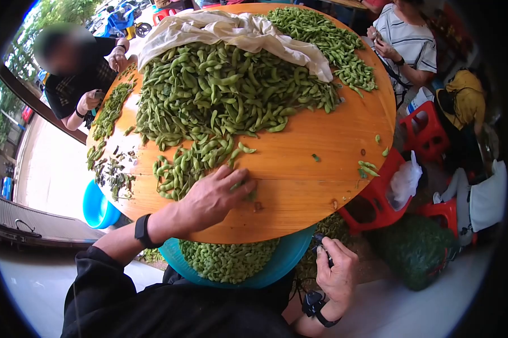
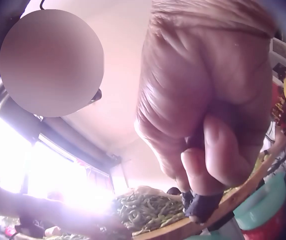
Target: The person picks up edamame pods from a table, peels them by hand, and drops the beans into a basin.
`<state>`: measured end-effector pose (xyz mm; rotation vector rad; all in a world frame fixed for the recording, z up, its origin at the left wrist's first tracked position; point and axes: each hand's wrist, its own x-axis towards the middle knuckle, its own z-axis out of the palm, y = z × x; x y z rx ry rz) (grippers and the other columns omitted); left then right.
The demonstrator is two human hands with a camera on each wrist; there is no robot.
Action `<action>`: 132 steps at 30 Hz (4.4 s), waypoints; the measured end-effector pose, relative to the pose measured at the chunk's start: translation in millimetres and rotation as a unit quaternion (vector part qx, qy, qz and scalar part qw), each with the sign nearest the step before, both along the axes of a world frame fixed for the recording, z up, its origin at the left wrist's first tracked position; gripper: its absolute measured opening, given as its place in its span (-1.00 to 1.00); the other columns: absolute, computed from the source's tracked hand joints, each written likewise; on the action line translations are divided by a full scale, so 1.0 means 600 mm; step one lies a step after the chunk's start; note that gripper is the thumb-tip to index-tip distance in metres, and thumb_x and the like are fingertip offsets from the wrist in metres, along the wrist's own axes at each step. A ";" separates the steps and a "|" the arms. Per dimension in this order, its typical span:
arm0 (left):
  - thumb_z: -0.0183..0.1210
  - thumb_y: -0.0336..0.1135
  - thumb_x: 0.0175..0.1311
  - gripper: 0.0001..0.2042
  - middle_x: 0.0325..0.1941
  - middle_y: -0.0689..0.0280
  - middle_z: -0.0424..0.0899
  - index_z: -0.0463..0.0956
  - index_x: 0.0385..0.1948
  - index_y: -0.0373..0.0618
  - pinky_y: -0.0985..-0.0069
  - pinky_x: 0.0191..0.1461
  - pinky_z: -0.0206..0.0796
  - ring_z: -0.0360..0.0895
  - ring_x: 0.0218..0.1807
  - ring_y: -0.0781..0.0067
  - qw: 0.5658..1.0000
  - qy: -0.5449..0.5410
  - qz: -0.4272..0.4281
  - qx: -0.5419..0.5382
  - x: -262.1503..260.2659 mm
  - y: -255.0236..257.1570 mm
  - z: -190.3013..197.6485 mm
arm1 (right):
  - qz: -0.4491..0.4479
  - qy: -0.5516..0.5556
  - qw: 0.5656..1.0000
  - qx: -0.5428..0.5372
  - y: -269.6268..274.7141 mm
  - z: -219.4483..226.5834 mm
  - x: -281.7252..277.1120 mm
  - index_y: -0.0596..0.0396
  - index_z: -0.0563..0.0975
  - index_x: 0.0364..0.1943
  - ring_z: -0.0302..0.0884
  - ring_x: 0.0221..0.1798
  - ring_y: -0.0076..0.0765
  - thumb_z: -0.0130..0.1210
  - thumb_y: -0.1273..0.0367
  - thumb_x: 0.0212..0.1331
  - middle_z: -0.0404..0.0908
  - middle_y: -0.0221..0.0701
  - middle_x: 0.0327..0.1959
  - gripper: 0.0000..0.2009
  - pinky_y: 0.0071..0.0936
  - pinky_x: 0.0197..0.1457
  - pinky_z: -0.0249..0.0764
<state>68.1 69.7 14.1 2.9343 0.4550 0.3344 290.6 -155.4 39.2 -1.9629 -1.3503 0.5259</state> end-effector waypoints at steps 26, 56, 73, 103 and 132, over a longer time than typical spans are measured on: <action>0.10 -0.53 0.13 -0.87 -0.29 0.08 0.50 0.45 -0.28 -0.25 0.13 -0.22 0.44 0.57 -0.26 -0.06 0.990 0.042 0.020 -0.132 0.021 0.037 0.034 | 0.072 0.033 0.996 0.033 0.039 -0.011 -0.054 0.24 0.59 -0.16 0.59 -0.39 -0.04 0.15 0.56 0.12 0.60 -0.18 -0.39 -0.81 -0.31 -0.31 0.48; 0.27 -0.48 0.28 -0.88 -0.41 0.32 0.69 0.49 -0.37 -0.29 0.60 -0.16 0.58 0.66 -0.24 0.61 0.631 -0.310 0.185 -0.687 -0.069 -0.122 -0.004 | 0.061 0.464 0.883 0.044 0.112 -0.026 -0.171 0.42 0.53 -0.09 0.39 -0.53 -0.68 0.08 0.52 0.32 0.40 -0.44 -0.32 -0.81 -0.66 -0.57 0.29; 0.26 -0.35 0.32 -0.85 -0.55 0.38 0.58 0.48 -0.34 -0.18 0.68 -0.62 0.21 0.48 -0.61 0.64 0.549 -0.280 0.147 -0.774 -0.059 -0.137 0.004 | 0.094 0.467 0.877 0.057 0.110 -0.030 -0.150 0.29 0.56 -0.09 0.31 -0.61 -0.67 0.03 0.52 0.33 0.40 -0.51 -0.54 -0.84 -0.64 -0.58 0.21; -0.06 -0.41 0.36 -0.72 -0.39 0.28 0.70 0.51 0.02 -0.23 0.46 -0.19 0.46 0.64 -0.32 0.40 0.777 -0.052 -0.036 -0.626 -0.090 -0.124 0.037 | 0.032 0.150 0.985 0.079 0.024 -0.001 -0.094 0.30 0.57 -0.28 0.50 -0.51 -0.17 0.15 0.61 -0.02 0.50 -0.19 -0.42 -0.83 -0.35 -0.42 0.42; 0.25 -0.44 0.24 -0.83 -0.41 0.15 0.71 0.63 -0.17 -0.27 0.43 -0.25 0.50 0.68 -0.37 0.30 0.849 -0.210 0.110 -0.473 -0.062 -0.069 0.028 | 0.037 0.414 0.907 0.064 0.101 -0.017 -0.147 0.39 0.52 -0.06 0.36 -0.57 -0.70 0.06 0.56 0.28 0.44 -0.48 -0.43 -0.80 -0.65 -0.55 0.29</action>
